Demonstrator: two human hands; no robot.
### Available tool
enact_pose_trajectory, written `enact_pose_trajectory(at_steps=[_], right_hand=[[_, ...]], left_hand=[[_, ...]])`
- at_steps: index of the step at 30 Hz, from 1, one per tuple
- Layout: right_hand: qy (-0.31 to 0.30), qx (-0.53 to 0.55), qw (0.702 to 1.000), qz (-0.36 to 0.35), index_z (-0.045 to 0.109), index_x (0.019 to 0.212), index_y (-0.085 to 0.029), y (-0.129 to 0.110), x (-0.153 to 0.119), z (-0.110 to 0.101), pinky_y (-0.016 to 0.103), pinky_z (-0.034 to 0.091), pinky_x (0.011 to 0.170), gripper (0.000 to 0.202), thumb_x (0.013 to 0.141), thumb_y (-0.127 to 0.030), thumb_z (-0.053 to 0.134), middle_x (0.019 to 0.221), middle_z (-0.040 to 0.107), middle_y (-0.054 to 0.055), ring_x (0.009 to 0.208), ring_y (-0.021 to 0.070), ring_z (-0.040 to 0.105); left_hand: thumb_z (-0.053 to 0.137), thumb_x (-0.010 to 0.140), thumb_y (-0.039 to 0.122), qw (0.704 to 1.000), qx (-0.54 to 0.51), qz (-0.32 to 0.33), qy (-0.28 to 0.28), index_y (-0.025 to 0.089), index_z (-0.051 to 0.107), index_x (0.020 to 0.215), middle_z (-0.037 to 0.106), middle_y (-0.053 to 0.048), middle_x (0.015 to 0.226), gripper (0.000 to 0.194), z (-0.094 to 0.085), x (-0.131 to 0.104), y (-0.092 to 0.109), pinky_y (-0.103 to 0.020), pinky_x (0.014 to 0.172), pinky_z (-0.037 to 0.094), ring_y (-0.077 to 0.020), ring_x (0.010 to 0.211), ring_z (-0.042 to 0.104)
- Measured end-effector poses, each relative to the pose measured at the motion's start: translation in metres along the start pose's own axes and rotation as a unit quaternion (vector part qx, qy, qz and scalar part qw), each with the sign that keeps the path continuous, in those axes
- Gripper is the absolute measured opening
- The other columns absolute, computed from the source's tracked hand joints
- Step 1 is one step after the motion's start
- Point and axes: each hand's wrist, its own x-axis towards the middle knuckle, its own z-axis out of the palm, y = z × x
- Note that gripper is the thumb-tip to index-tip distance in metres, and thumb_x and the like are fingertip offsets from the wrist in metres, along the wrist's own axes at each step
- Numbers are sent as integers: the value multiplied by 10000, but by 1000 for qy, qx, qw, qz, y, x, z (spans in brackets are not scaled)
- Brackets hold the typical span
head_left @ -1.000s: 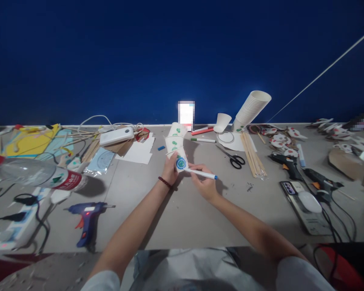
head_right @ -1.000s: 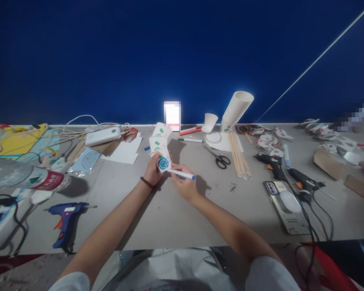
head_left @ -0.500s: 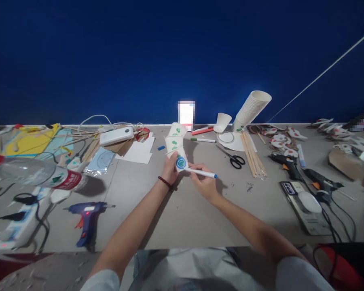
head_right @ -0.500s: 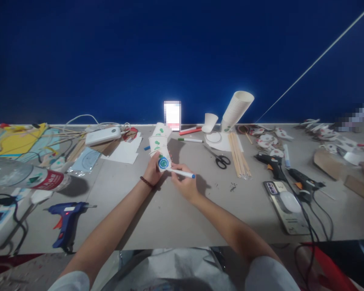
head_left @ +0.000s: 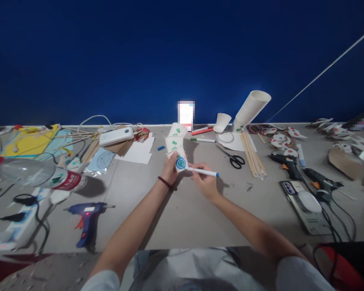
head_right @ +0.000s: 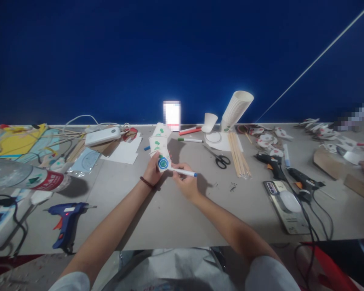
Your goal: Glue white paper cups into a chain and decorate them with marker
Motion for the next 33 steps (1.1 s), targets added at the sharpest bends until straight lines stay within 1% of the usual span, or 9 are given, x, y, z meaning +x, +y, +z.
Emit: enact_pose_trajectory(at_steps=[3,8,10,15,20,26,28,30,33], right_hand=[[-11,-16,1000,-11,667,912,-217,-2,-1,0,308,611,606,185,877,-398,665,1043,801,112,893,247,778],[-11,-30,999,-12,670,914,-212,-3,-1,0,283,574,557,186,869,-393,665,1049,803,107,706,185,734],[-5,-30,1000,-5,667,917,-213,-2,0,0,291,586,566,206,870,-414,667,1019,800,98,723,193,736],[10,-17,1000,10,651,913,-225,1,1,0,313,625,603,234,873,-456,667,967,786,81,879,244,770],[-10,13,1000,3,633,906,-239,-1,0,1,348,646,712,172,877,-407,655,1008,790,87,989,262,773],[-25,-31,999,-14,669,903,-227,-8,-1,1,339,627,754,137,868,-358,647,1076,787,102,1022,254,758],[-25,-37,999,-13,675,901,-220,-7,-2,1,333,624,726,151,863,-365,654,1088,785,112,993,254,761],[-21,-33,999,-6,671,906,-215,-5,-2,1,323,620,659,182,866,-392,660,1096,782,123,921,248,766],[-2,-23,1000,0,657,912,-218,-2,0,1,308,616,603,250,874,-465,665,1025,788,107,839,227,762]], left_hand=[[863,650,475,1000,4,-2,3,176,692,1012,749,-48,942,500,1,-2,1,-296,721,566,-202,847,720],[877,627,487,1000,9,-4,0,180,698,1004,743,-52,948,519,2,-3,3,-301,707,569,-205,850,715],[879,620,491,1000,8,1,2,177,698,1004,741,-52,942,528,2,-3,2,-301,698,568,-206,850,715],[877,617,505,1000,10,9,-1,180,693,981,742,-48,952,522,1,-2,1,-308,696,570,-213,857,719],[865,636,486,1000,8,-5,6,191,681,990,742,-48,955,496,1,-2,2,-300,695,570,-210,859,720],[858,672,461,1000,4,-16,15,179,679,1002,737,-36,940,470,3,-3,4,-294,709,580,-191,849,714],[854,690,451,1000,2,-22,16,178,678,1012,738,-36,934,457,3,-3,4,-294,700,581,-191,844,715],[858,689,445,1000,-1,-22,13,178,683,1013,743,-39,941,455,3,-3,4,-292,702,582,-191,845,716],[865,666,456,1000,-4,-16,5,177,693,1006,748,-48,950,472,1,-2,3,-295,710,579,-198,846,717]])
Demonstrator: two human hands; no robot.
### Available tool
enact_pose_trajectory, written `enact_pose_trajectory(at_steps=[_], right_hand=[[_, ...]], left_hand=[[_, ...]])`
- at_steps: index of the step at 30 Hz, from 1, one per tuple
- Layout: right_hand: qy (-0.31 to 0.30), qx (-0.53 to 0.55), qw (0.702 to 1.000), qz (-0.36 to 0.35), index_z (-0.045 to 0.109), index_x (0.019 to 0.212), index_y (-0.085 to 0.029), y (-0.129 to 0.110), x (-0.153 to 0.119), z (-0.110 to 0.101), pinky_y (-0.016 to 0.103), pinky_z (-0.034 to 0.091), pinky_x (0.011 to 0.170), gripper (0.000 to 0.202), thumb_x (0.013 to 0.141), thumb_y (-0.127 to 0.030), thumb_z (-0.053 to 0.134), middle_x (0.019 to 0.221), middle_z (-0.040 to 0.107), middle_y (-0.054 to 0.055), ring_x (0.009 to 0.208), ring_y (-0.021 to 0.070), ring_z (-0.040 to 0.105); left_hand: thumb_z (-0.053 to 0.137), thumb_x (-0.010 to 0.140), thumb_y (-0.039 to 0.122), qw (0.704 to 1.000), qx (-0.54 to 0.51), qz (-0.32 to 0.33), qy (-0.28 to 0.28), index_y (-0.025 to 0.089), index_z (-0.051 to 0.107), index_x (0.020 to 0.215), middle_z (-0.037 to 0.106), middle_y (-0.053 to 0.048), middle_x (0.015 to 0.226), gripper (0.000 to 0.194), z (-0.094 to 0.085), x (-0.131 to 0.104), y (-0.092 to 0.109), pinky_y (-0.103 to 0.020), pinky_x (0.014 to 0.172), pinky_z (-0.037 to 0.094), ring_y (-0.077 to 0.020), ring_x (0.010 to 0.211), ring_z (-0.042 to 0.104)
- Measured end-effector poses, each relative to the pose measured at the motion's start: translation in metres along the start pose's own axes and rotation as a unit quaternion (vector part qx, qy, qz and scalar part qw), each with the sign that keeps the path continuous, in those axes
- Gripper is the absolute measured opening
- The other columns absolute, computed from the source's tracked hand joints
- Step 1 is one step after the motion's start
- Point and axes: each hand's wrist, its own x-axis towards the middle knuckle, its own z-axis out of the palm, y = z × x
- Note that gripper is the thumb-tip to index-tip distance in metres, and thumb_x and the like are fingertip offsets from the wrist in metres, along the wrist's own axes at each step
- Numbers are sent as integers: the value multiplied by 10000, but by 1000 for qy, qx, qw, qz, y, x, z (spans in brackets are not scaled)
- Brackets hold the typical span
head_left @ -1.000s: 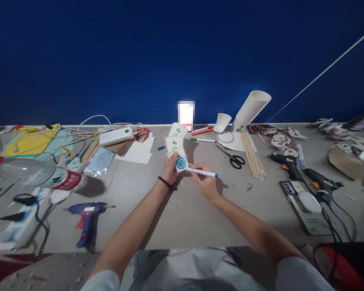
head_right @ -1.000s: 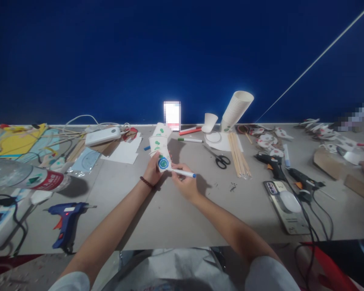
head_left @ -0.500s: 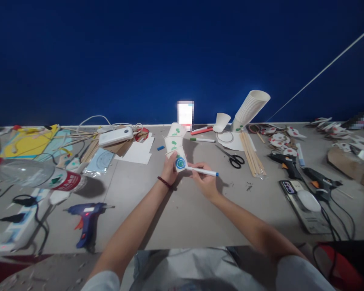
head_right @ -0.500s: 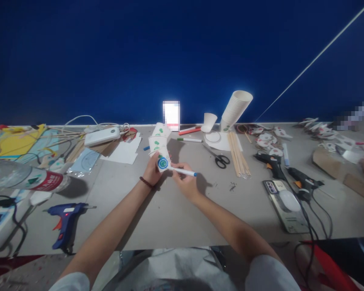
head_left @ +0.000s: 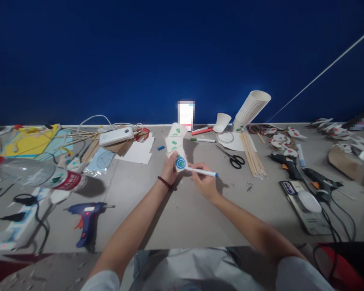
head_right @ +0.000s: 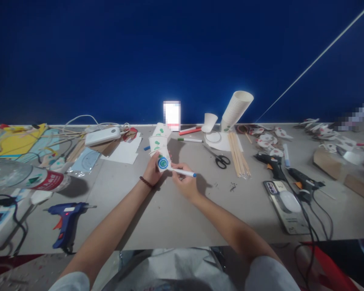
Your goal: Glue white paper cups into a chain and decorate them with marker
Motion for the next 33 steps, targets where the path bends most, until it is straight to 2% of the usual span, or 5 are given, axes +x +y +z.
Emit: enact_pose_trajectory(at_steps=[5,10,20,28,33], right_hand=[[9,12,999,28,622,909,-221,0,3,-2,261,549,449,390,869,-607,646,942,786,76,530,141,663],[4,30,999,31,618,902,-225,-1,2,-2,258,544,441,409,861,-629,655,974,795,84,502,126,633],[27,42,999,12,602,913,-230,-1,7,-4,282,596,493,347,871,-569,661,915,781,62,636,174,720],[76,68,994,-43,584,975,-253,-6,14,-8,445,681,790,230,897,-452,670,1007,798,85,862,256,798],[50,30,990,-126,601,956,-255,-10,10,-6,459,653,912,127,909,-349,671,1087,803,109,1056,282,779]], left_hand=[[867,650,469,1000,0,6,-8,181,684,995,751,-53,966,485,-2,2,-2,-327,741,575,-215,860,722],[860,658,463,1000,-3,3,-2,176,672,999,749,-49,956,484,-1,2,-2,-324,743,577,-210,849,725],[848,695,463,1000,-14,-10,-8,177,677,1028,766,-49,944,471,-1,2,-3,-317,744,583,-198,820,729],[604,816,760,997,-8,-65,-49,140,720,1012,771,-117,881,660,-6,5,-3,-340,672,576,-223,706,720],[671,830,629,996,-18,-66,-62,128,726,992,775,-117,887,529,-3,1,-3,-350,737,583,-235,750,731]])
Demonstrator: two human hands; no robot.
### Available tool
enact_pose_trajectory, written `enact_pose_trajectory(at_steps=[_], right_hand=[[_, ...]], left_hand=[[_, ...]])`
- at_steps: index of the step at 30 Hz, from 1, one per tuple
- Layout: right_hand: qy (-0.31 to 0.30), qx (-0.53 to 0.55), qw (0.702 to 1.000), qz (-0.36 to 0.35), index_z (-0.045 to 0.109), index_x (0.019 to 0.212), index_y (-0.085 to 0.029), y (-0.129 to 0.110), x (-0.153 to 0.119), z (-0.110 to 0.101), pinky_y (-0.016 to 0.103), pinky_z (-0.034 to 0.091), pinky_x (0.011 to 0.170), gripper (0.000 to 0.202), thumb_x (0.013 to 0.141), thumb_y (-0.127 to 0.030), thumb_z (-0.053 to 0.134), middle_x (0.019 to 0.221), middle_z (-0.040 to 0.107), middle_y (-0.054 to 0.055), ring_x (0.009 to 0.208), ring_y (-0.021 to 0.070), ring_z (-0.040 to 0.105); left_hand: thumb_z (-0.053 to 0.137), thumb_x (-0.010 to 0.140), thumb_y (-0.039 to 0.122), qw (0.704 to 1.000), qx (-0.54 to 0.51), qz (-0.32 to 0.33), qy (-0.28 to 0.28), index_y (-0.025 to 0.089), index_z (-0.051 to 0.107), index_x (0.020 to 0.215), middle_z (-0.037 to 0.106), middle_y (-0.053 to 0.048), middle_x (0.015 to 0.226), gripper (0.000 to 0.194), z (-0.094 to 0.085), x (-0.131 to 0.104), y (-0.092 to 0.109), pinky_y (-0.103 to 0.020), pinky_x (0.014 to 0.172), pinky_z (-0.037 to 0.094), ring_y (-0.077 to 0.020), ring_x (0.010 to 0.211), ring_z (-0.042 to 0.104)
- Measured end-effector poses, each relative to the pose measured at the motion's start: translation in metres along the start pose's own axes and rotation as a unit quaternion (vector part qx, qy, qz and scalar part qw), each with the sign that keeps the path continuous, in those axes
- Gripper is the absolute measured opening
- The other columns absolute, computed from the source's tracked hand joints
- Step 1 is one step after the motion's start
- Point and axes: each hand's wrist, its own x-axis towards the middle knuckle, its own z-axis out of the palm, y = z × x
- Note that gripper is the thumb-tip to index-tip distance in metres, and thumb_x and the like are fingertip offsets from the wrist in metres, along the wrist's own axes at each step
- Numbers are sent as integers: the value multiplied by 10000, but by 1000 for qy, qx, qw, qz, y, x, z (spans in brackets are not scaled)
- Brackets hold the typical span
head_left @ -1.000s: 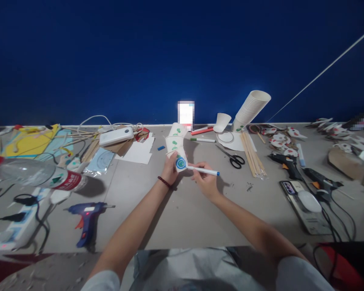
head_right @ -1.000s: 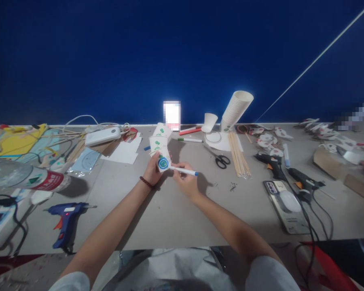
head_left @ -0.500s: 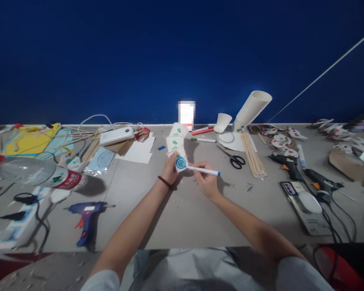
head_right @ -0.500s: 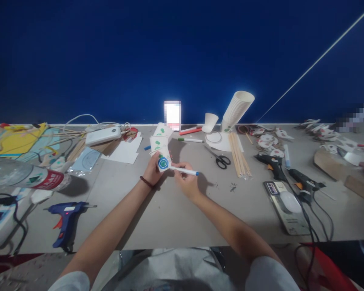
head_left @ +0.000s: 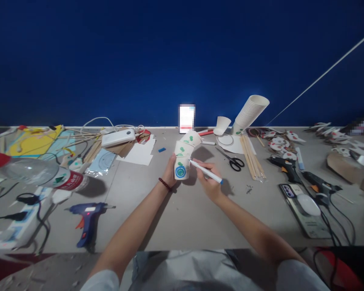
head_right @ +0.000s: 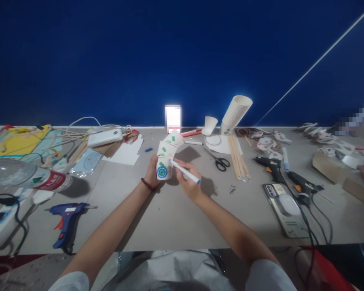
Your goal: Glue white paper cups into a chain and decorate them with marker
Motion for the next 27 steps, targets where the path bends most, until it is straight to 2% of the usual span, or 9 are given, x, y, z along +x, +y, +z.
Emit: enact_pose_trajectory(at_steps=[7,10,13,18,27], right_hand=[[-2,-15,998,-60,619,986,-246,-1,0,-1,471,628,942,76,919,-264,650,1085,797,119,1105,297,763],[-8,-30,998,-53,613,977,-249,0,0,-3,470,632,929,79,916,-290,642,1060,796,118,1103,306,763],[-12,-52,998,-42,616,963,-254,0,0,-3,455,637,922,77,923,-318,632,1050,795,108,1099,300,765],[-11,-62,997,-52,624,983,-249,1,0,-3,436,637,904,83,928,-309,639,1098,793,119,1107,295,762],[-13,-79,995,-65,636,993,-237,2,0,-3,401,641,874,68,929,-257,642,1114,800,118,1078,275,774]], left_hand=[[797,773,521,999,23,15,-17,112,735,1020,781,-119,991,482,5,-8,-7,-305,823,575,-211,839,741],[765,798,571,999,28,13,-8,119,733,1038,777,-126,1026,513,5,-7,-8,-314,856,570,-217,877,743],[654,842,682,1000,19,-10,-3,118,742,1017,778,-142,1002,597,6,-4,-7,-335,885,572,-241,907,743],[532,899,719,1000,12,-28,5,122,749,1014,779,-143,970,645,11,-4,-7,-320,844,583,-237,884,741],[605,876,676,999,10,-33,-3,117,737,1015,767,-135,957,591,15,-8,-4,-331,771,593,-225,810,728]])
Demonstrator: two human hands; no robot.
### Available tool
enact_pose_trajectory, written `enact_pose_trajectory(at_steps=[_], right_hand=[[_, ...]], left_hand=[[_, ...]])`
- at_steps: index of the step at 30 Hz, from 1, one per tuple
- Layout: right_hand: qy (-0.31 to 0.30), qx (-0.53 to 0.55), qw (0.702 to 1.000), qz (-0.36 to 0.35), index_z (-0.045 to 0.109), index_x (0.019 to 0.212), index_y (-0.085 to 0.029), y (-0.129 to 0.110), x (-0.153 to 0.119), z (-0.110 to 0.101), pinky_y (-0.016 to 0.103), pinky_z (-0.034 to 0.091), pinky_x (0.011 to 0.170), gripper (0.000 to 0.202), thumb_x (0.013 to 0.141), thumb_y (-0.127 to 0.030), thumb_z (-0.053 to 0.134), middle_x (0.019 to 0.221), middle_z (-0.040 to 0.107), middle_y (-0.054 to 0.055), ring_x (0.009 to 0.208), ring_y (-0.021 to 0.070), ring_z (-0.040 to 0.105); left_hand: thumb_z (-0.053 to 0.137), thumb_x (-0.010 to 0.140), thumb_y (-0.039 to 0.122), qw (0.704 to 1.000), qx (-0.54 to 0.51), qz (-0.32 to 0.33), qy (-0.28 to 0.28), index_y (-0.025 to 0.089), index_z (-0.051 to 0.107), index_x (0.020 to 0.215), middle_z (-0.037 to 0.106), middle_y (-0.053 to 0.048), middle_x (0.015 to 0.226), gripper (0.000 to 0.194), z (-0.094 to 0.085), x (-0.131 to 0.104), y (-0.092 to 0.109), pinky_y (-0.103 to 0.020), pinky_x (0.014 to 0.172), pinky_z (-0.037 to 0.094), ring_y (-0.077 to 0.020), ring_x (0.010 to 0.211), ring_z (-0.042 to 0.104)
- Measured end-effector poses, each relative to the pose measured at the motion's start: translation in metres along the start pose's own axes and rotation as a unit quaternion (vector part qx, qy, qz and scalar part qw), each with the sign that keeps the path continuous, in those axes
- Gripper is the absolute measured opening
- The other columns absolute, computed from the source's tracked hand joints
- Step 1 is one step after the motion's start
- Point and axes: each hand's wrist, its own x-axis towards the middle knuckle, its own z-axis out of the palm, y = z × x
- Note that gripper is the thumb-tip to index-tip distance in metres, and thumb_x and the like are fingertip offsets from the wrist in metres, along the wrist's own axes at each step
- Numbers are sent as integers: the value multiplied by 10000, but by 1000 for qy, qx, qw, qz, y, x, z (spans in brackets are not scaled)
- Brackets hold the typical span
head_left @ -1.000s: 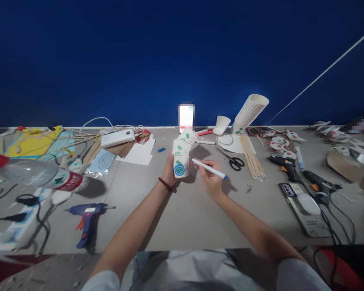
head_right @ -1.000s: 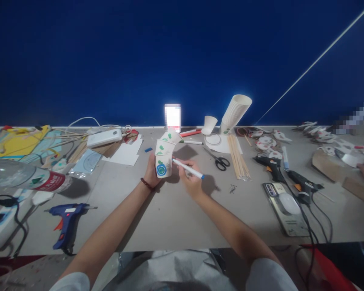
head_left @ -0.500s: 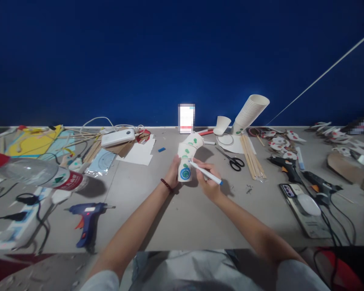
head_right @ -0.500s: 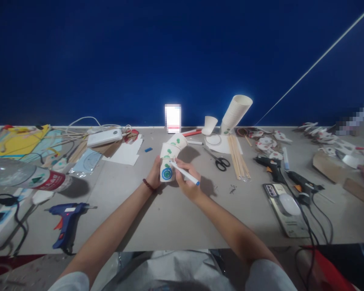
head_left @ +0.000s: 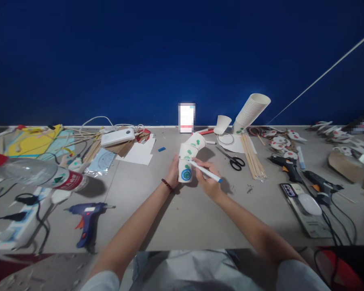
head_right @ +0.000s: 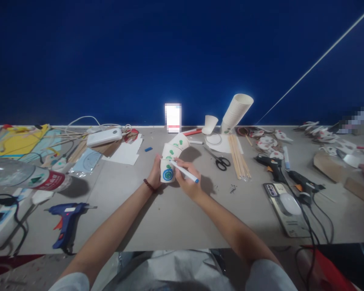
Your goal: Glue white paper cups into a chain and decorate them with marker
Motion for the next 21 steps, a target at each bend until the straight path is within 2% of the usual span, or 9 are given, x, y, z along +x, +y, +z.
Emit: enact_pose_trajectory(at_steps=[7,13,21], right_hand=[[-1,-9,1000,-23,639,1007,-239,2,1,1,415,647,891,67,940,-240,639,1100,797,110,1089,279,771],[15,-22,997,-69,635,999,-231,3,3,1,379,657,856,63,941,-208,646,1043,796,91,1066,261,779],[13,-28,997,-71,617,977,-230,0,4,1,363,662,866,39,948,-221,641,1029,804,91,1037,247,789]], left_hand=[[625,885,630,1000,-4,3,-2,101,727,1029,768,-124,950,558,-3,2,-1,-307,707,596,-206,768,722],[594,932,550,1000,-6,8,2,83,714,1046,769,-119,927,496,-5,4,-2,-305,737,600,-194,750,724],[549,956,529,1000,-15,-3,0,86,718,1050,777,-124,939,483,-4,3,-2,-302,748,597,-199,776,733]])
